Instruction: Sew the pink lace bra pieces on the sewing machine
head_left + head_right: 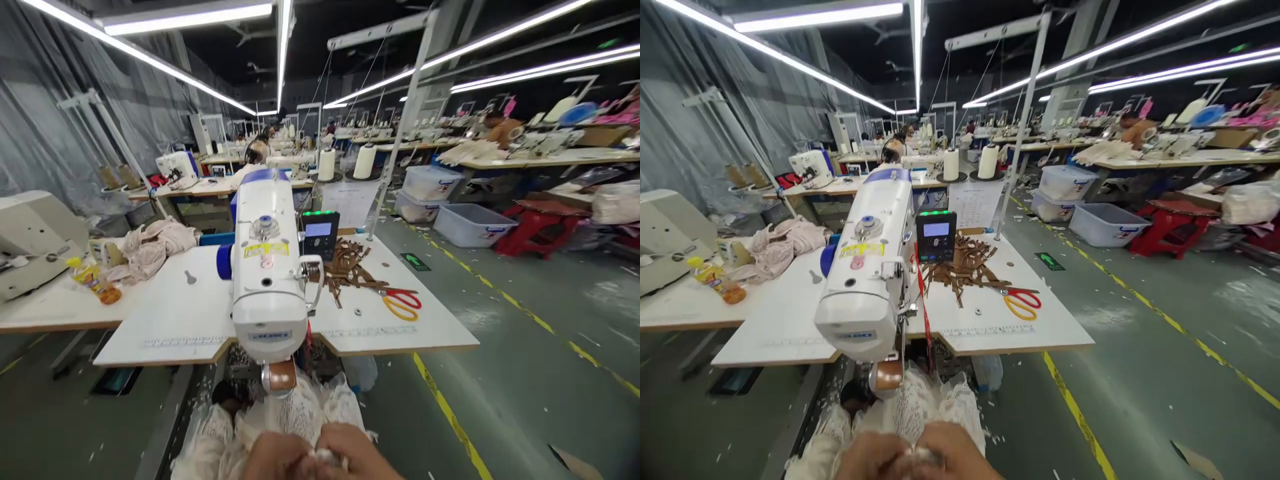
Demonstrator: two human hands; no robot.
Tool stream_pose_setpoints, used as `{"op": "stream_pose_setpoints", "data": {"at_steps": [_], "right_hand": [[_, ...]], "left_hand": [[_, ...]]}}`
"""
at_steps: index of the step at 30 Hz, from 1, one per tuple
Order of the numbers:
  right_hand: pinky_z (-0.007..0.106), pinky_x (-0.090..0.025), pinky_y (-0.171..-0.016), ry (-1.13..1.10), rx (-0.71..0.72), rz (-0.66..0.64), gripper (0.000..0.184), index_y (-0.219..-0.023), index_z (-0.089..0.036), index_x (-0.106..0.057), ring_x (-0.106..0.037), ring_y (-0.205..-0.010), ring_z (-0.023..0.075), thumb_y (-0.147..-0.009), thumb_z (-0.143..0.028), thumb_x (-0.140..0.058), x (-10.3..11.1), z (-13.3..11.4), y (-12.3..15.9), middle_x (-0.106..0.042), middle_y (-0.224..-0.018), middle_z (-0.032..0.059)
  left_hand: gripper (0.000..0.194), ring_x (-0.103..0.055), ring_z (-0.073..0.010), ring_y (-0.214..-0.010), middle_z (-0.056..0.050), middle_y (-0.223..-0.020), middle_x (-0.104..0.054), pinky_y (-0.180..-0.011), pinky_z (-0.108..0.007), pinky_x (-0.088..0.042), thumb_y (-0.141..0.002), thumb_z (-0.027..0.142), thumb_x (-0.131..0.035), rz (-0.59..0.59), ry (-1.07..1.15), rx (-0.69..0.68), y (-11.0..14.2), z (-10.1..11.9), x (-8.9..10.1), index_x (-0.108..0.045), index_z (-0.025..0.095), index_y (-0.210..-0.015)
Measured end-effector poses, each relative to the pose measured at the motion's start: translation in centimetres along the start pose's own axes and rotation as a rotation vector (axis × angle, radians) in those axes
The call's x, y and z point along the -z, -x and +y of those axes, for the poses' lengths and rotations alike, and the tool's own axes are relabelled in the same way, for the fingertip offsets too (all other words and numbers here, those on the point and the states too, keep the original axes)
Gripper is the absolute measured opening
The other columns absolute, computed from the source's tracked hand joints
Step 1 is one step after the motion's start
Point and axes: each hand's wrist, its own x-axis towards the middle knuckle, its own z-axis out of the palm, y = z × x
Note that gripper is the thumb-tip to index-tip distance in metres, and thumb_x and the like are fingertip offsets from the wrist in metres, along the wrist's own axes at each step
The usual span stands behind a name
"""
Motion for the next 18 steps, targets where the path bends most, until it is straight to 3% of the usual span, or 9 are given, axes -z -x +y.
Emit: {"op": "stream_pose_setpoints", "data": {"at_steps": [3, 6, 10, 13, 18], "right_hand": [[0.027, -0.038, -0.06, -0.107, -0.069, 0.065, 0.06, -0.069, -0.016, -0.058, -0.054, -0.063, 0.0163, -0.092, -0.069, -0.04, 1.1, -2.2, 0.1, -0.057, -0.065, 0.0034], [0.023, -0.034, -0.057, -0.188, -0.153, 0.106, 0.051, -0.071, -0.014, -0.056, -0.047, -0.06, 0.0121, -0.094, -0.058, -0.045, 2.3, -3.9, -1.6, -0.052, -0.063, 0.0019], [0.023, -0.032, -0.054, -0.175, -0.214, 0.174, 0.045, -0.068, -0.015, -0.053, -0.045, -0.057, 0.0114, -0.092, -0.052, -0.048, 2.9, -4.5, -4.6, -0.049, -0.061, 0.0015], [0.023, -0.03, -0.052, -0.2, -0.248, 0.195, 0.045, -0.067, -0.014, -0.054, -0.043, -0.057, 0.011, -0.09, -0.053, -0.05, 3.1, -4.0, -6.2, -0.048, -0.061, 0.0017], [0.023, -0.03, -0.053, -0.313, -0.351, 0.175, 0.047, -0.072, -0.013, -0.056, -0.04, -0.059, 0.0104, -0.086, -0.057, -0.055, 3.6, -2.9, -7.5, -0.047, -0.063, 0.0021]], "left_hand": [[0.047, -0.035, -0.0092, -0.055, 0.0, -0.055, -0.039, -0.051, -0.025, -0.02, -0.091, 0.048, -0.046, 0.102, 0.004, 0.119, 0.5, 2.0, 1.8, -0.044, 0.013, -0.061], [0.04, -0.037, -0.0083, -0.055, 0.001, -0.057, -0.047, -0.051, -0.022, -0.025, -0.087, 0.044, -0.058, 0.149, 0.135, 0.213, 0.3, 3.5, 4.8, -0.055, 0.011, -0.064], [0.032, -0.035, -0.0069, -0.054, 0.002, -0.059, -0.044, -0.051, -0.02, -0.026, -0.084, 0.042, -0.065, 0.211, 0.264, 0.337, -0.5, 3.2, 8.0, -0.061, 0.011, -0.076], [0.027, -0.032, -0.0072, -0.055, 0.004, -0.058, -0.037, -0.054, -0.02, -0.025, -0.084, 0.038, -0.064, 0.293, 0.24, 0.349, -1.2, 2.2, 8.8, -0.059, 0.012, -0.081], [0.027, -0.029, -0.0079, -0.059, 0.004, -0.06, -0.033, -0.057, -0.021, -0.025, -0.082, 0.033, -0.06, 0.451, 0.091, 0.278, -2.4, 1.0, 8.8, -0.046, 0.014, -0.07]]}}
